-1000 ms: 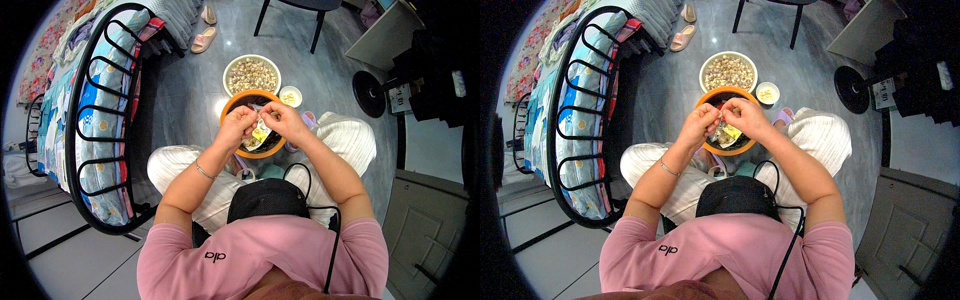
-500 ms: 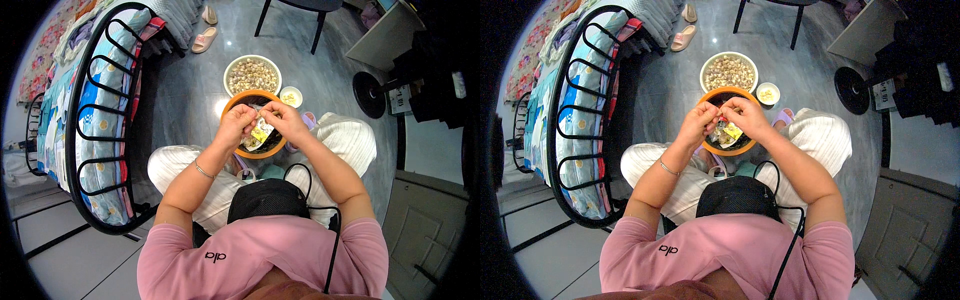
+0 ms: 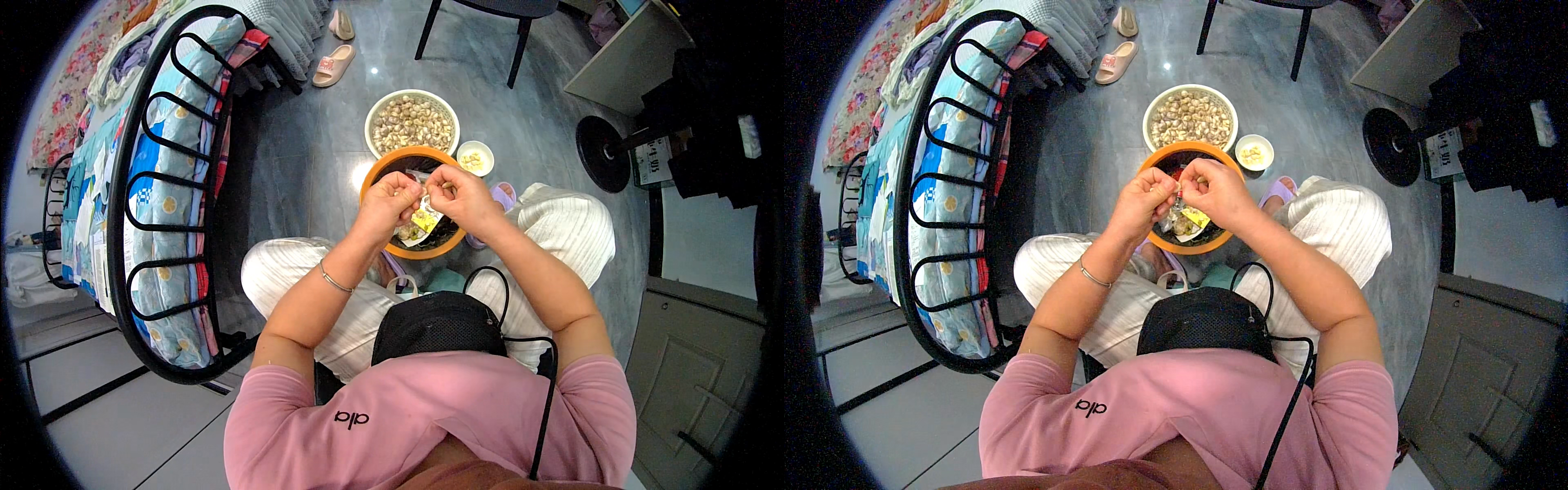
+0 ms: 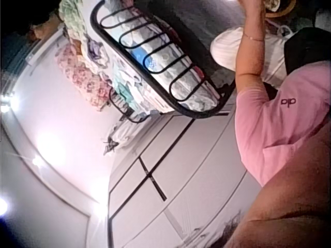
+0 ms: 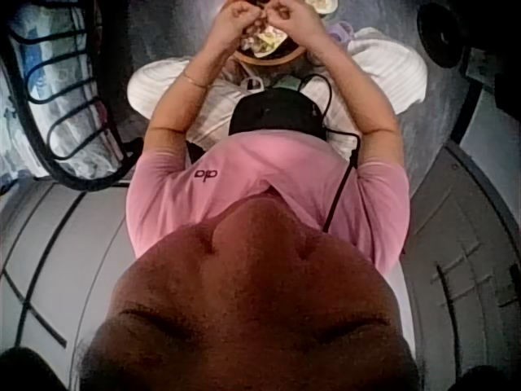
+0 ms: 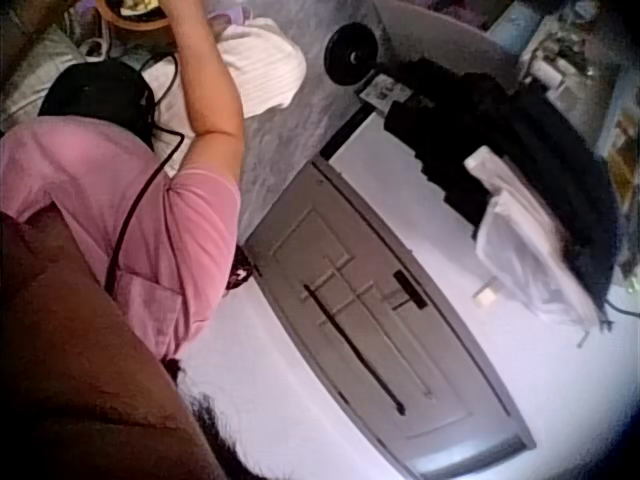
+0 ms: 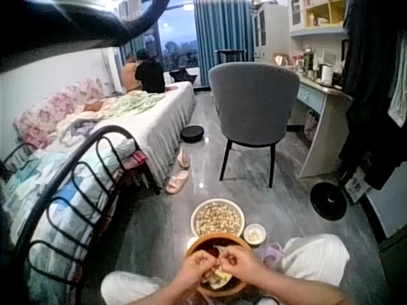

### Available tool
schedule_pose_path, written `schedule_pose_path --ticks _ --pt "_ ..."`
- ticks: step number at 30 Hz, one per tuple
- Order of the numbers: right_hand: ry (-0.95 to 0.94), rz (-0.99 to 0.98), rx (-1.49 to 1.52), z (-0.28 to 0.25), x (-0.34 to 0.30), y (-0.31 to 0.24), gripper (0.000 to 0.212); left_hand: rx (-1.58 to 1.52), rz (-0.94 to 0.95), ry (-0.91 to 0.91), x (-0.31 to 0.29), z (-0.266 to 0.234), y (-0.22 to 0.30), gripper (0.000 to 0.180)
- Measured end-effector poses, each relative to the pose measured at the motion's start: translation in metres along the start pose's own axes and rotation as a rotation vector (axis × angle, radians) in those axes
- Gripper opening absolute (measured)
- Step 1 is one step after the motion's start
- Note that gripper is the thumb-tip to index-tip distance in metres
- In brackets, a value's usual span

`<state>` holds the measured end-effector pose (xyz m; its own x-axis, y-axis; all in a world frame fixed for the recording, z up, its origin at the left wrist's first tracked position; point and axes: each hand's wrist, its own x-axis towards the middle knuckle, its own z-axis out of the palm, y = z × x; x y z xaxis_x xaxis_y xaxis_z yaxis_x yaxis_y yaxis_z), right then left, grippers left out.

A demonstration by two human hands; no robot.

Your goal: The person picks up a garlic bulb from a basket and peels it by hand, placing the peeled cloves into a small bowl.

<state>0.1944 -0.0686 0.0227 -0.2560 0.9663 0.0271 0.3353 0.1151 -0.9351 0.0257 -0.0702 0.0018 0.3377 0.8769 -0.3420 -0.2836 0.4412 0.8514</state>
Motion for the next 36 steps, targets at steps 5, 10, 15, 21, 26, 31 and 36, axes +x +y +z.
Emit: schedule_pose_path --ticks 5,10,15,21,26,31,36 --pt "0.019 0.027 0.047 0.004 0.001 0.012 0.009 0.003 -0.002 -0.002 0.001 0.0 -0.002 0.012" --pt "-0.001 0.066 0.203 0.004 0.003 0.012 0.012 -0.078 -0.002 -0.059 0.002 -0.001 0.0 0.013" --pt "-0.002 0.092 0.124 0.001 0.001 0.003 0.013 -0.224 -0.057 -0.134 0.003 -0.003 -0.001 0.017" --pt "-0.038 0.074 0.167 -0.001 0.002 0.0 0.013 -0.288 -0.093 -0.208 0.006 -0.01 -0.003 0.017" --pt "-0.028 0.085 0.192 -0.004 0.002 -0.001 0.012 -0.25 -0.105 -0.198 0.005 -0.007 0.0 0.02" --pt "0.011 -0.131 -0.14 -0.006 -0.001 -0.009 0.01 -0.158 -0.131 -0.167 0.002 -0.006 0.005 0.024" --pt "-0.002 -0.113 -0.113 -0.006 -0.001 -0.014 0.009 -0.133 -0.106 -0.171 0.005 -0.011 0.002 0.023"
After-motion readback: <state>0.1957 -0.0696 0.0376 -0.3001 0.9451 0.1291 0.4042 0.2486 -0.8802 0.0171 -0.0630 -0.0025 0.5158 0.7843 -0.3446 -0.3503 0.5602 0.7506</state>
